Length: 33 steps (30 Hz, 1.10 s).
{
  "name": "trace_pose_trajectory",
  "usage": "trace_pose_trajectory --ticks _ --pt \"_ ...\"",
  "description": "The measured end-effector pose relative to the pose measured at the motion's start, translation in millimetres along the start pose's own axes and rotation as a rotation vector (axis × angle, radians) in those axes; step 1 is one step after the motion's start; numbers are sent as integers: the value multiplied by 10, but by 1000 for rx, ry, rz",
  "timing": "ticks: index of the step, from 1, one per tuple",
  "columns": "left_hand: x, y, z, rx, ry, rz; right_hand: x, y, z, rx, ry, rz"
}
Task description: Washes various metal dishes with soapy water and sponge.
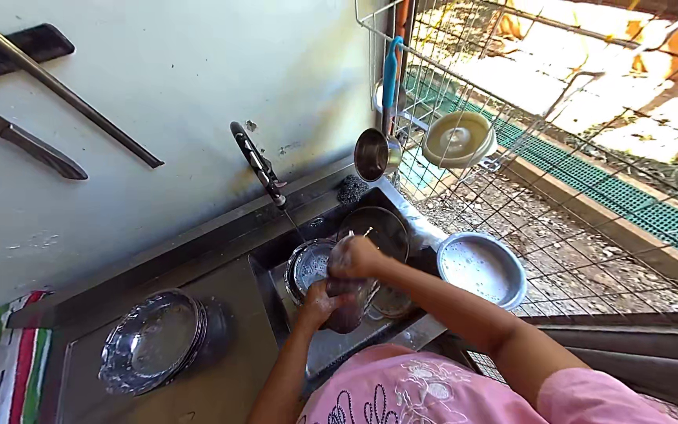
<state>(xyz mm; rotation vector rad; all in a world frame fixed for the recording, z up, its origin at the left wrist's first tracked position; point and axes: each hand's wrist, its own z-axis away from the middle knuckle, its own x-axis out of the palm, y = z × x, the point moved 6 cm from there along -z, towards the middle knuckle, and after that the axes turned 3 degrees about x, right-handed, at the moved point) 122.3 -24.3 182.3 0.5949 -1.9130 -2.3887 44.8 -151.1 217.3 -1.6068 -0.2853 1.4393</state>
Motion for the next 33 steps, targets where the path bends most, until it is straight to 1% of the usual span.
trace_pose_trajectory --ticks 1,2,3,4,6,7,8,9,10,11,13,14,15,16,17,18,19,20,21,22,23,24,25,26,27,28,30,32,33 --pt "33 -43 5 -36 23 64 110 -211 61 -70 -42 104" --pt "26 -57 15 -67 62 97 151 -277 82 -119 -24 100" --pt "-21 -47 7 -95 112 102 114 -186 49 -125 43 2" --pt "-88 -35 -10 -115 167 102 36 37 -14 -50 102 -162" --pt "-235 -49 48 -173 328 163 8 689 -65 227 192 -514" --pt "-294 -91 100 -222 428 265 111 976 -14 322 248 -613" --pt "-336 -169 120 -270 527 393 247 1134 82 342 333 -640" --pt "-361 -266 110 -298 622 509 390 1123 215 280 408 -610" --pt "-375 -373 90 -311 693 587 542 958 352 135 435 -523" --pt "-372 -466 86 -327 725 614 702 700 458 -34 426 -382" --pt "-313 -547 125 -375 699 570 902 113 519 -317 361 -75" --pt "-249 -526 142 -375 666 539 879 -111 461 -400 320 -8" --pt "-181 -484 163 -351 635 524 778 -222 358 -419 285 -20" --pt "-155 -427 203 -330 613 521 635 -190 217 -360 272 -85" --pt "-187 -333 261 -331 599 507 495 -20 57 -220 267 -178" --pt "-249 -251 311 -327 617 497 404 226 -63 -36 266 -259" --pt "-333 -219 348 -310 673 490 405 480 -100 132 260 -317" --pt "-437 -228 374 -287 737 502 502 668 -56 244 246 -347" --pt "-546 -260 383 -270 802 530 640 709 60 270 235 -346" --pt "-633 -310 383 -269 856 550 794 598 221 207 228 -327" --pt "-681 -362 388 -278 883 557 940 381 377 69 227 -283" --pt "-698 -390 401 -286 877 555 1040 118 472 -110 252 -209" --pt "-688 -383 416 -285 845 540 1062 -143 483 -282 296 -115" --pt "-653 -353 426 -269 802 517 1004 -356 421 -384 309 -55" --pt "-609 -325 442 -238 752 503 881 -488 309 -408 295 -66" --pt "-574 -291 470 -218 719 485 736 -513 157 -363 258 -121" --pt "-577 -130 562 -237 697 455 502 -303 -188 -179 229 -248" --pt "-675 4 703 -233 744 440 500 75 -366 47 187 -372" --pt "-775 60 771 -182 781 421 553 258 -364 143 152 -402"
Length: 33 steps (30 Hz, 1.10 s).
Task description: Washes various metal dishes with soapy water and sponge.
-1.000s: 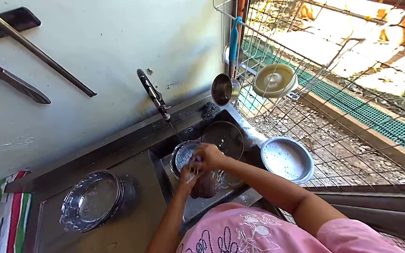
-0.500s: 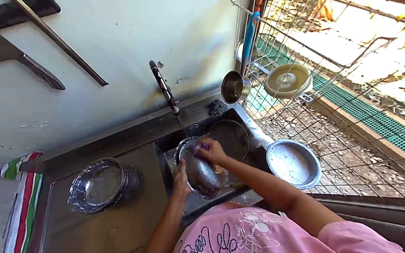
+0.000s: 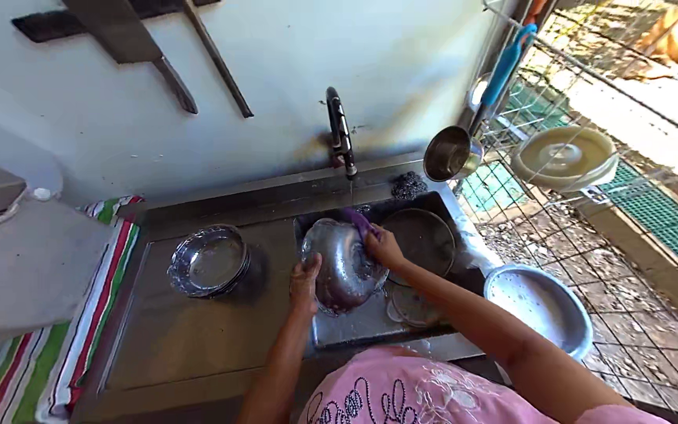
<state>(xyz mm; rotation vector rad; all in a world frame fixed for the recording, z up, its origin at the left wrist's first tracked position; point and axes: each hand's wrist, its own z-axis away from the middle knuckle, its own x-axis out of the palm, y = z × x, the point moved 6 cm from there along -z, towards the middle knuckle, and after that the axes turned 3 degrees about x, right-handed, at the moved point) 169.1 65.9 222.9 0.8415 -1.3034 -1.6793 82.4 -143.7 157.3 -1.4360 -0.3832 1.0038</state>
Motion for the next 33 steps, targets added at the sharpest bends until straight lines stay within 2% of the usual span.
trace_pose_trajectory --ticks 3,5,6,8,10,13,15,17,19,21,23,24,26,28,30,33 --pt "-437 455 -46 324 28 -126 -186 338 229 121 9 55" --pt "-807 764 -110 543 57 -460 -584 407 496 146 134 74" --pt "-972 860 -170 592 65 -643 -862 445 627 154 206 93" --pt "-1298 823 -458 540 75 -929 -1450 618 899 201 321 153" --pt "-1611 533 -888 417 86 -1120 -1980 925 1171 301 371 265" --pt "-1715 88 -1324 337 24 -1191 -2418 1444 1515 535 406 416" --pt "-1340 -37 -1399 379 -75 -1141 -2458 1717 1671 688 449 433" --pt "-682 -266 -1365 402 -270 -1085 -2407 1923 1725 716 494 442" --pt "75 -796 -1277 332 -599 -1078 -2328 2125 1701 663 510 458" --pt "689 -1479 -1114 257 -949 -1161 -2216 2301 1655 672 398 487" --pt "1008 -2127 -1002 242 -1223 -1333 -2123 2370 1635 758 244 559" --pt "1072 -2339 -982 231 -1294 -1432 -2107 2379 1636 772 207 582" --pt "1137 -2485 -964 203 -1343 -1560 -2169 2372 1664 738 227 587" --pt "1151 -2416 -908 222 -1366 -1619 -2288 2306 1728 722 304 503" --pt "1164 -2276 -826 302 -1379 -1592 -2405 2194 1815 691 444 304" --pt "1265 -1824 -739 328 -1279 -1438 -2450 1837 1849 480 584 -79"
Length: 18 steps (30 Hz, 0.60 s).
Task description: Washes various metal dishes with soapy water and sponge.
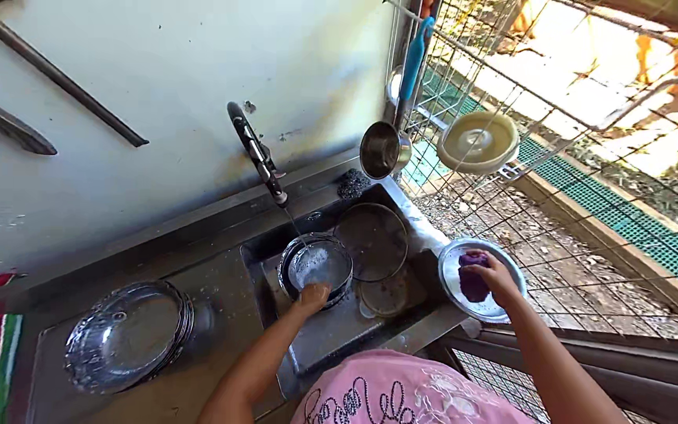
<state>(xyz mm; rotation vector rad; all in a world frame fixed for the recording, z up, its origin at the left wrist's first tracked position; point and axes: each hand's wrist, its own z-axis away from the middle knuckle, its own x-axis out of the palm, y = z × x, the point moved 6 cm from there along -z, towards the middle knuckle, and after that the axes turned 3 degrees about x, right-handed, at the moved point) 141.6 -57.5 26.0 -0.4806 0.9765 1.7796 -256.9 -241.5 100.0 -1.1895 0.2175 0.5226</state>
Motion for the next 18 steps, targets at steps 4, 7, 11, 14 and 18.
trace_pose_trajectory --ticks 4,7,11,14,18 --pt "-680 4 162 17 272 303 570 -754 302 -56 -158 -234" --pt "-979 -19 232 9 461 438 1376 -1273 478 -174 -266 -145" --pt "-1202 332 565 54 724 665 2308 -1890 926 -656 -325 111" --pt "-1178 542 870 118 870 758 2466 -2133 917 -848 -268 113" --pt "-1129 783 1247 89 904 662 2361 -2088 206 -243 -498 -88"
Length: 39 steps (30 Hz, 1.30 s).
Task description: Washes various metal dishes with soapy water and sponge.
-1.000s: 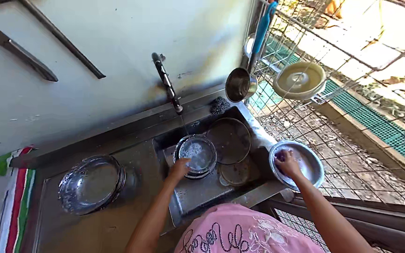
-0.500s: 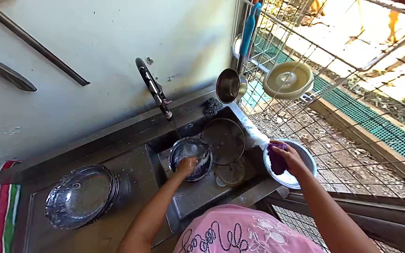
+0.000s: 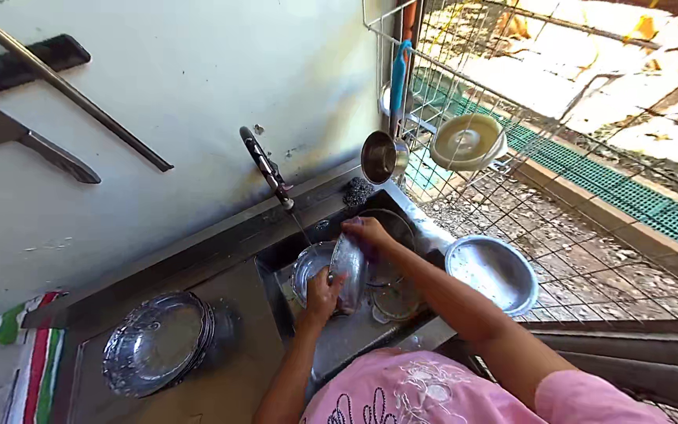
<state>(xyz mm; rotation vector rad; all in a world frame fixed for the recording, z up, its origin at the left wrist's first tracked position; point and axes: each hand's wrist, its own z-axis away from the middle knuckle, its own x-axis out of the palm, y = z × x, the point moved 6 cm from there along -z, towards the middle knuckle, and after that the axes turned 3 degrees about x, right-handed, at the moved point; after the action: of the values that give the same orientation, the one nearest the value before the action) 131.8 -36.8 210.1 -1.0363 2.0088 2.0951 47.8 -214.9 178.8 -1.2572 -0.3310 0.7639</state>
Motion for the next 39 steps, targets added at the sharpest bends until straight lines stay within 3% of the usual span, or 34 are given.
trace_pose_trajectory --ticks 2,5,7,8,12,14,16,18,20,23,25,27,30,32,34,36,39 --pt "25 -33 27 -42 -35 18 100 -1 80 5 9 148" --pt "40 -142 -15 -4 -58 66 599 -297 651 -402 -59 535" --pt "3 -99 37 20 -91 80 616 -357 777 -597 -79 510" --pt "-39 -46 63 13 -114 67 482 -345 683 -566 -111 401" --pt "-206 139 221 51 -60 71 -27 95 72 -166 -162 -188" --pt "-144 5 162 -33 -131 139 23 -1 129 -139 -113 13" --pt "17 -154 75 -143 -221 182 356 -276 383 -214 -205 476" --pt "97 -241 59 -195 -185 248 651 -433 570 -285 -327 677" --pt "-22 -251 22 -263 -101 257 537 -297 365 -245 -321 476" --pt "-282 -397 80 -403 183 381 145 387 24 40 -159 -14" --pt "-341 -569 136 -557 430 570 167 644 194 71 22 -49" --pt "-276 -700 148 -624 567 667 475 509 562 -114 26 146" --pt "-69 -674 180 -616 483 616 945 59 833 -413 -144 467" --pt "6 -531 228 -570 386 590 860 -153 607 -415 -232 505" --pt "-102 -398 290 -526 309 551 555 -92 211 -203 -281 351" --pt "-276 -434 301 -457 344 494 262 206 -34 19 -258 54" --pt "-483 -698 187 -376 559 461 96 337 15 4 6 -278"
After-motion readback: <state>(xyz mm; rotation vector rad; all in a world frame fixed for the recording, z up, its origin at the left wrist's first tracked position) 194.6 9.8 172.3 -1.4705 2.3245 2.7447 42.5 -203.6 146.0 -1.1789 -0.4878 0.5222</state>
